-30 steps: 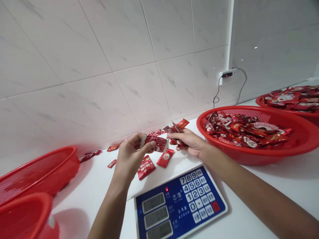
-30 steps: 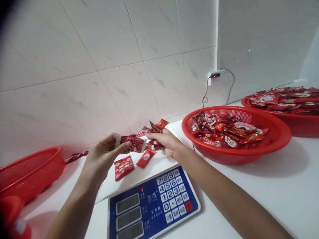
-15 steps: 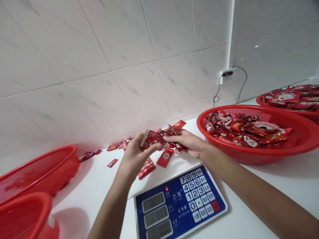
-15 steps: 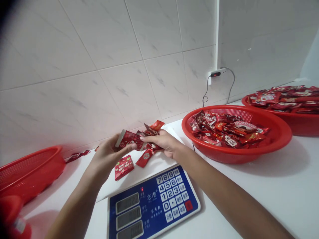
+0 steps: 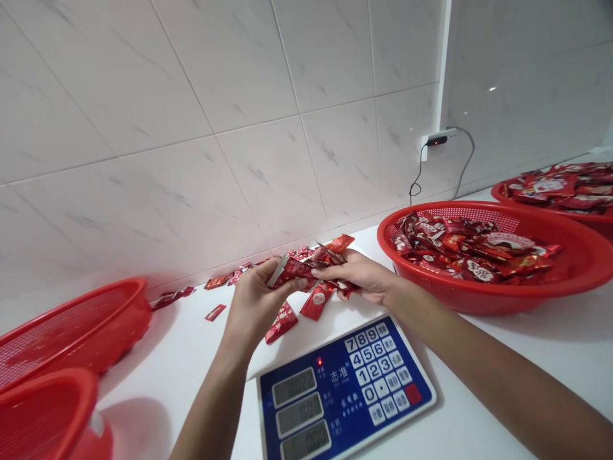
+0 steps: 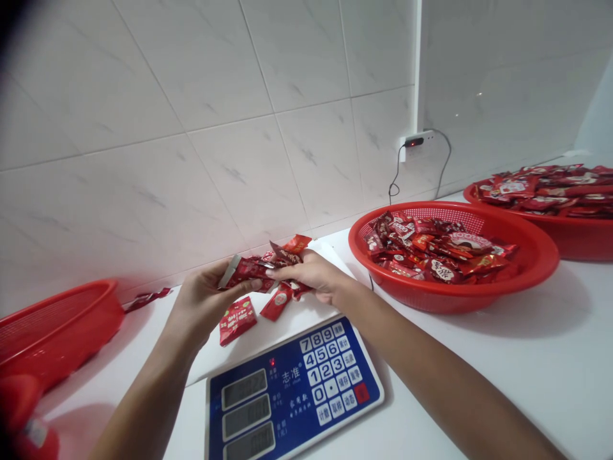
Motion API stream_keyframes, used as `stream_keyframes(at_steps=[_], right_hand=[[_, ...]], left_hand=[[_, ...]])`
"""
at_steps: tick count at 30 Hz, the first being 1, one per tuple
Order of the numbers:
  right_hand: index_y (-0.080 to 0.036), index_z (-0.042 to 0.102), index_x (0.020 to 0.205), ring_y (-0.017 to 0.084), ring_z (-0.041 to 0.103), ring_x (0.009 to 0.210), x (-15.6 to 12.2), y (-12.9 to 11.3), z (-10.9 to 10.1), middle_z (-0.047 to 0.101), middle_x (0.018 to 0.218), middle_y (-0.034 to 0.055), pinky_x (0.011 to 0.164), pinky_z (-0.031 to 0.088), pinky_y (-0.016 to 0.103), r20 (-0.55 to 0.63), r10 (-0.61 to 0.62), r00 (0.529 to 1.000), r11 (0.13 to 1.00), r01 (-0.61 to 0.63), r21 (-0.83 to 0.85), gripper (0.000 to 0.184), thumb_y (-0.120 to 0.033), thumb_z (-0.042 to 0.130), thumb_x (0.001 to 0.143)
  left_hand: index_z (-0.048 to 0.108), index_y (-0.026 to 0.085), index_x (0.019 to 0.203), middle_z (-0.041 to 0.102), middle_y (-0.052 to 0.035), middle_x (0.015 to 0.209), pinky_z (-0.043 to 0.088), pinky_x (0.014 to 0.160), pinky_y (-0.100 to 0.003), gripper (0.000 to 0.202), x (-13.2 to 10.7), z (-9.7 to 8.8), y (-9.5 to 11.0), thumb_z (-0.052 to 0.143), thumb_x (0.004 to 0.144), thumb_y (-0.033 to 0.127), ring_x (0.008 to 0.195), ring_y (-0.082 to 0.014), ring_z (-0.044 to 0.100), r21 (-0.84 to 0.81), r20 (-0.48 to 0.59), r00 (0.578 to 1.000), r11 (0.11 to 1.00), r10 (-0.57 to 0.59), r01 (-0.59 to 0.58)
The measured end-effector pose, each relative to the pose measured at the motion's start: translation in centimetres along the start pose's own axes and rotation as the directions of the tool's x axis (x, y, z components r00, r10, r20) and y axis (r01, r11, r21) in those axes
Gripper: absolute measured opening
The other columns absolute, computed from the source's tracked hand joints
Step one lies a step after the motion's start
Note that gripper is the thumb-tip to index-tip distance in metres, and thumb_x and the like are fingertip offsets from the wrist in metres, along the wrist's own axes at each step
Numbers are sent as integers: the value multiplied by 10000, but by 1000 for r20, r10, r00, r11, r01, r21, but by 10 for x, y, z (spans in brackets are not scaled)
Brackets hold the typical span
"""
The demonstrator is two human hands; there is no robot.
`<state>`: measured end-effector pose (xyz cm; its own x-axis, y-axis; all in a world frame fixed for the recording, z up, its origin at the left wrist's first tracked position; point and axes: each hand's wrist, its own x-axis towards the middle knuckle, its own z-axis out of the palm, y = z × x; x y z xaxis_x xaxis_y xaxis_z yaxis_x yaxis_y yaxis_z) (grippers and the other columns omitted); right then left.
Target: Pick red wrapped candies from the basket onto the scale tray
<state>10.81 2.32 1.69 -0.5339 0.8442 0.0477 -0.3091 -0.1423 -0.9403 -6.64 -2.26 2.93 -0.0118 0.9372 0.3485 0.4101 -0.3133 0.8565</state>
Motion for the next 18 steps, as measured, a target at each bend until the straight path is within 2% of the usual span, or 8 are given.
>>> stream_keyframes(at_steps=[6,11,18], right_hand=[[-196,647,805,106,541,510,1,0,0,522,536,-52,493,476,228,-1,-6,1000,1000,6,-24,224,-152,794,641],[-185,642,830,99,527,505,1,0,-1,482,499,-71,495,467,206,15,14,1000,1000,-14,0,243,-120,796,654],[-173,632,843,71,470,459,0,-2,0,532,529,-60,444,413,184,32,30,999,1000,-30,2,236,-98,786,681]], left_hand=[[737,190,829,759,-31,758,543,740,-313,200,-2,-1,0,787,679,313,768,-225,716,13,9,1000,1000,-13,13],[737,187,840,762,-30,766,543,742,-302,212,0,-1,0,784,678,317,765,-217,714,22,20,1000,1000,-8,7],[732,191,897,767,-49,846,531,778,-339,202,-1,-4,-2,729,735,312,836,-247,718,110,44,999,994,23,-27]])
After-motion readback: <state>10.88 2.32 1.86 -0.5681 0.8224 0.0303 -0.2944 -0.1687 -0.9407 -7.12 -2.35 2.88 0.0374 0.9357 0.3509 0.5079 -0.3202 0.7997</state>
